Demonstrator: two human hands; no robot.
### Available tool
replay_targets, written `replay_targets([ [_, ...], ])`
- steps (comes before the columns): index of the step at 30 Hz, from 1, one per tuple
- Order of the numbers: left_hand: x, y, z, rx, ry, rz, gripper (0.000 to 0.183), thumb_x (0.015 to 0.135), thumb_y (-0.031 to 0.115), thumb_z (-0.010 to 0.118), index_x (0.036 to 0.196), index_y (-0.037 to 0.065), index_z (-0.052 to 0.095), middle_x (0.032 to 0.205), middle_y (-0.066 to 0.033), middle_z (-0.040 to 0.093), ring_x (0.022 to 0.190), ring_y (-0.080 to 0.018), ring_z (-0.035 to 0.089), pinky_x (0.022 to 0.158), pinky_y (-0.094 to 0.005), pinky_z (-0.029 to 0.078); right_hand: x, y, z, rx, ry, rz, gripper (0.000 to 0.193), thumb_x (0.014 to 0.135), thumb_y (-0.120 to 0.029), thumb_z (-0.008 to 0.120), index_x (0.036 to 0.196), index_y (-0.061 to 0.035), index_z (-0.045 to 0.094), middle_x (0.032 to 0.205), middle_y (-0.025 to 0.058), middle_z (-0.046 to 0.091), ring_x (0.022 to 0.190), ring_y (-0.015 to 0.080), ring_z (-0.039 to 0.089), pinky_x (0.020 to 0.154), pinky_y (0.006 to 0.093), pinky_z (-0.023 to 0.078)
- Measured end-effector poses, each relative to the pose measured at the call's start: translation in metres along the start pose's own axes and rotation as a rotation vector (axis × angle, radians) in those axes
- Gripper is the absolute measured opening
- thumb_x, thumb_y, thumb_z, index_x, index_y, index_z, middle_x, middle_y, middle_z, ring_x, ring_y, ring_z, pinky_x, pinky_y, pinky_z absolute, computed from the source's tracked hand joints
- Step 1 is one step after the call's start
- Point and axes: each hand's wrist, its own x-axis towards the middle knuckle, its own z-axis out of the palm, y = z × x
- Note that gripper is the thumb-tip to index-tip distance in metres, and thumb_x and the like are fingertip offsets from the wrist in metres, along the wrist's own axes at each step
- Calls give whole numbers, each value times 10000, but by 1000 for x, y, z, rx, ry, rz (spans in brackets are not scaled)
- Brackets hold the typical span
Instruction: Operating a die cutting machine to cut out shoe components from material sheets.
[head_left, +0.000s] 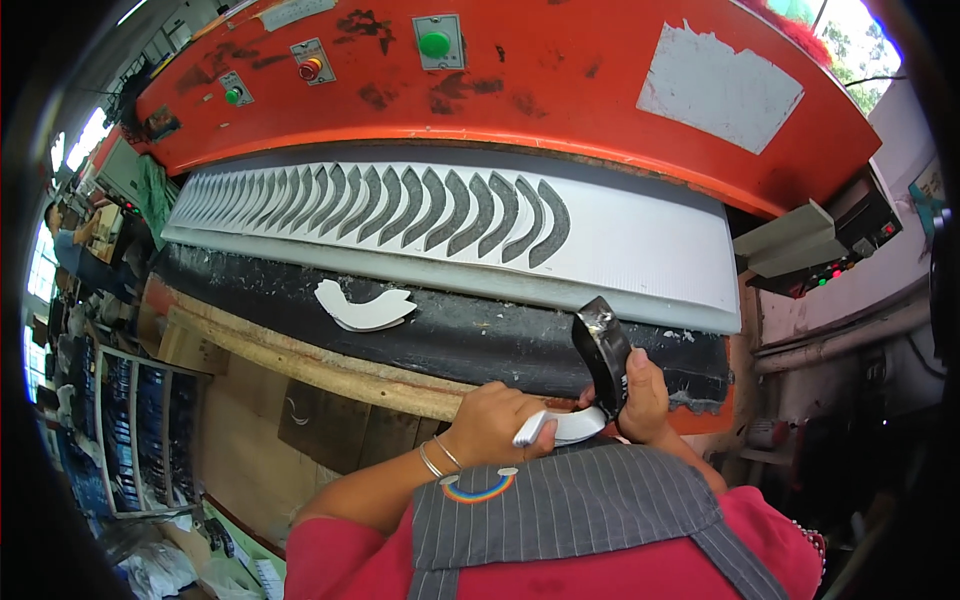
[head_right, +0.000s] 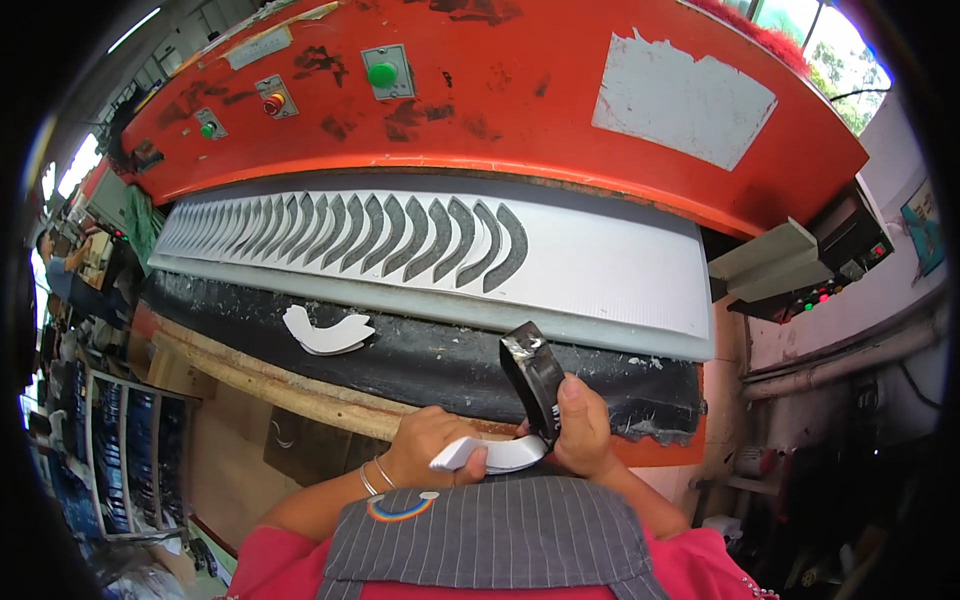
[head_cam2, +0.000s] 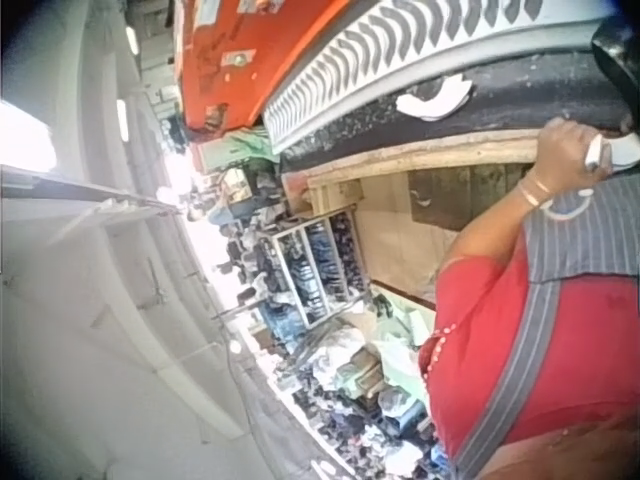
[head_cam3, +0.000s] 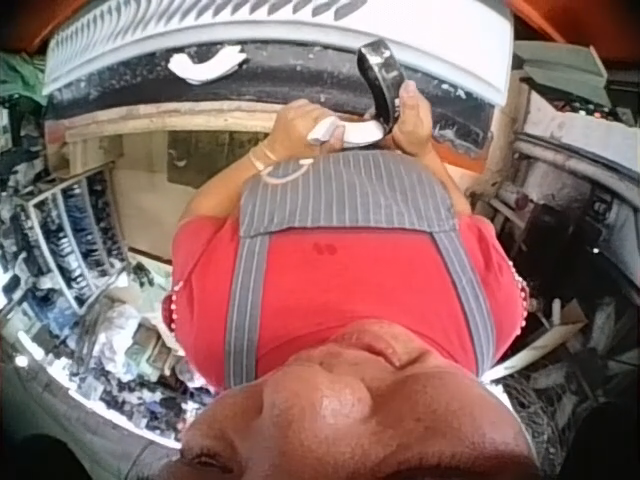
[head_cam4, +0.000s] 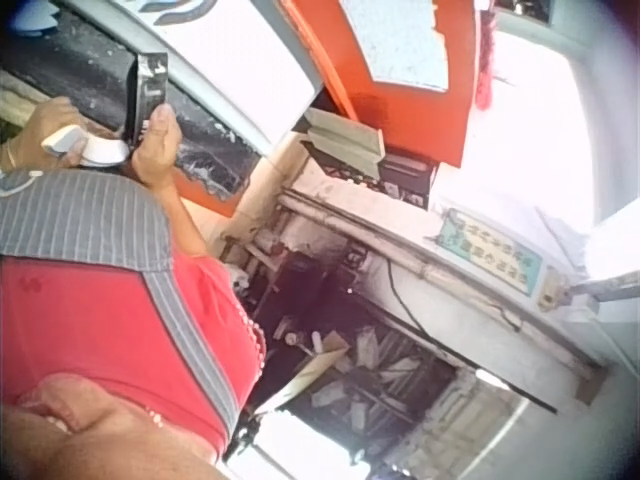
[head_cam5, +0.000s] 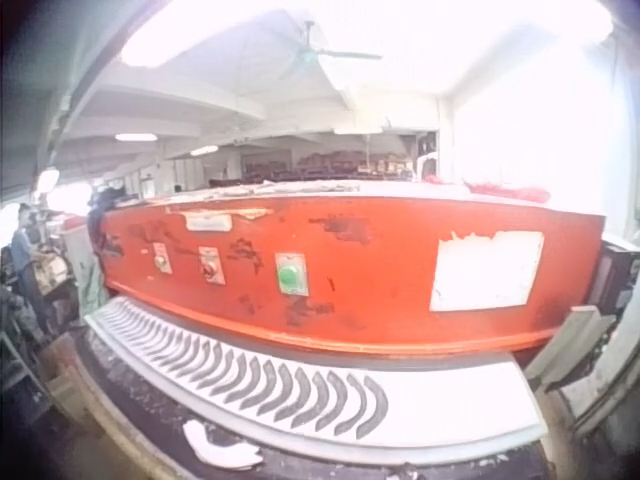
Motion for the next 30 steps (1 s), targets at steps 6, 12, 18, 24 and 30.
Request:
replay_targets([
  [6,-17,-6,-15,65,35,62,172,781,231,666,685,103,601,584,-40,578,494,-195,546,500,-309,420,5,-16,-21,-86,238,-35,525,982,-468,320,904,-3,549,622,125,586,536,175,589,507,298,486],
  [12,-42,-29,-109,555,-17,-479,199,758,251,681,698,71,620,665,-121,598,642,-310,590,596,-392,453,29,-50,-175,-304,762,-161,414,957,-456,431,971,-66,568,676,7,495,633,123,539,601,278,466],
  [18,14,-65,-117,864,-133,-553,882,600,415,812,1268,-35,452,1204,-211,544,1125,-374,492,959,-466,354,113,-34,-110,-1291,-160,-381,490,735,-251,752,1123,-18,565,1053,183,591,1087,354,518,1019,446,330],
  [24,78,-102,-20,328,-128,-267,717,670,424,787,1209,13,554,1154,-169,574,1094,-347,516,952,-442,375,203,-25,-85,-1602,-587,-642,374,714,-71,710,1062,-70,571,1154,108,577,1272,284,425,1104,442,278],
  [30,95,-127,54,305,-118,-376,632,709,467,733,1161,44,607,995,-110,582,1007,-304,496,916,-428,339,209,-16,-82,-1623,-496,-677,501,738,-167,723,1206,-137,546,1305,128,510,1292,319,400,1109,435,274],
])
